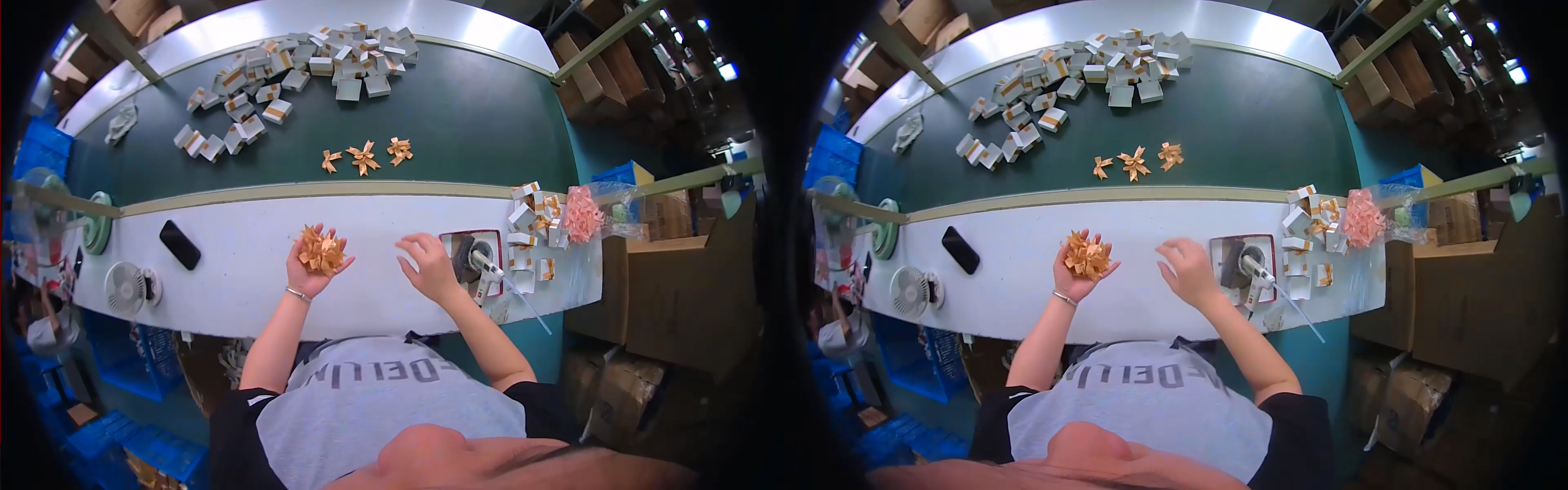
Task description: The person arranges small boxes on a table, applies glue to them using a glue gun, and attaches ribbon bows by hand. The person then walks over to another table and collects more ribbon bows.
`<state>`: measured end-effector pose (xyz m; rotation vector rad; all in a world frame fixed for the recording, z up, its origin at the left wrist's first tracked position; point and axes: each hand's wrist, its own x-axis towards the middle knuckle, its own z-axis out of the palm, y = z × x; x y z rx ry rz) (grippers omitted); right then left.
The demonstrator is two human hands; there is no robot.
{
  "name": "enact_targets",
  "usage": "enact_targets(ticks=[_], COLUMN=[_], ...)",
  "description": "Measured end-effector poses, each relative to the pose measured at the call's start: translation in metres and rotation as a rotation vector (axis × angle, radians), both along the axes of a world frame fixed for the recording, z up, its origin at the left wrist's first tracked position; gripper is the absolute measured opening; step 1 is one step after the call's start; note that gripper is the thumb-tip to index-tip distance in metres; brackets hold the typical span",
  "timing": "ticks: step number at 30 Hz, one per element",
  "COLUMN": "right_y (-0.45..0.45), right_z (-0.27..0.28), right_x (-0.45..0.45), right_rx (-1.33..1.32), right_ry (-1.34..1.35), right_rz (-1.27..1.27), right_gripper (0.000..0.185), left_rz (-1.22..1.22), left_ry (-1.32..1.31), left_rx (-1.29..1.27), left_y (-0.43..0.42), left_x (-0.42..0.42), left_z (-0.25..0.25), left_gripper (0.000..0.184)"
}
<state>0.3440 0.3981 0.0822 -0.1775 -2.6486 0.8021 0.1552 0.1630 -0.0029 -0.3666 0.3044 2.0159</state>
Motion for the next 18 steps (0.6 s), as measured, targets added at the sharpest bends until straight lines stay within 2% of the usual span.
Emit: enact_targets(ticks=[2,4,6,12,13,16,17,18], right_y=[0.007,0.024,0.050,0.094,0.095,0.092,0.092,0.091], right_z=[-0.039,-0.067,-0.100,-0.119,-0.123,-0.157,-0.173,-0.188], right_x=[-0.061,-0.115,-0.160,-0.259,-0.265,-0.261,-0.253,-0.245], right_rx=[-0.120,-0.044,-0.016,0.085,0.119,0.249,0.245,0.259], right_ry=[-0.072,-0.246,-0.302,-0.723,-0.748,-0.635,-0.537,-0.562], right_rz=[-0.131,-0.252,-0.311,-0.493,-0.491,-0.333,-0.276,-0.215], right_gripper=[0.058,0.086,0.106,0.110,0.099,0.086,0.075,0.077], left_rz=[-0.086,-0.171,-0.222,-0.283,-0.285,-0.327,-0.356,-0.355], left_ry=[-0.020,-0.010,-0.006,-0.030,-0.029,0.060,0.170,0.175], left_rx=[-0.046,-0.118,-0.164,-0.205,-0.201,-0.187,-0.177,-0.184], left_y=[0.000,0.005,0.012,0.031,0.036,0.052,0.056,0.060], left_x=[-0.046,-0.081,-0.104,-0.128,-0.130,-0.128,-0.125,-0.130], left_z=[-0.017,-0.023,-0.029,-0.055,-0.055,-0.055,-0.062,-0.061], left_gripper=[0.044,0.045,0.046,0.049,0.049,0.051,0.054,0.054])
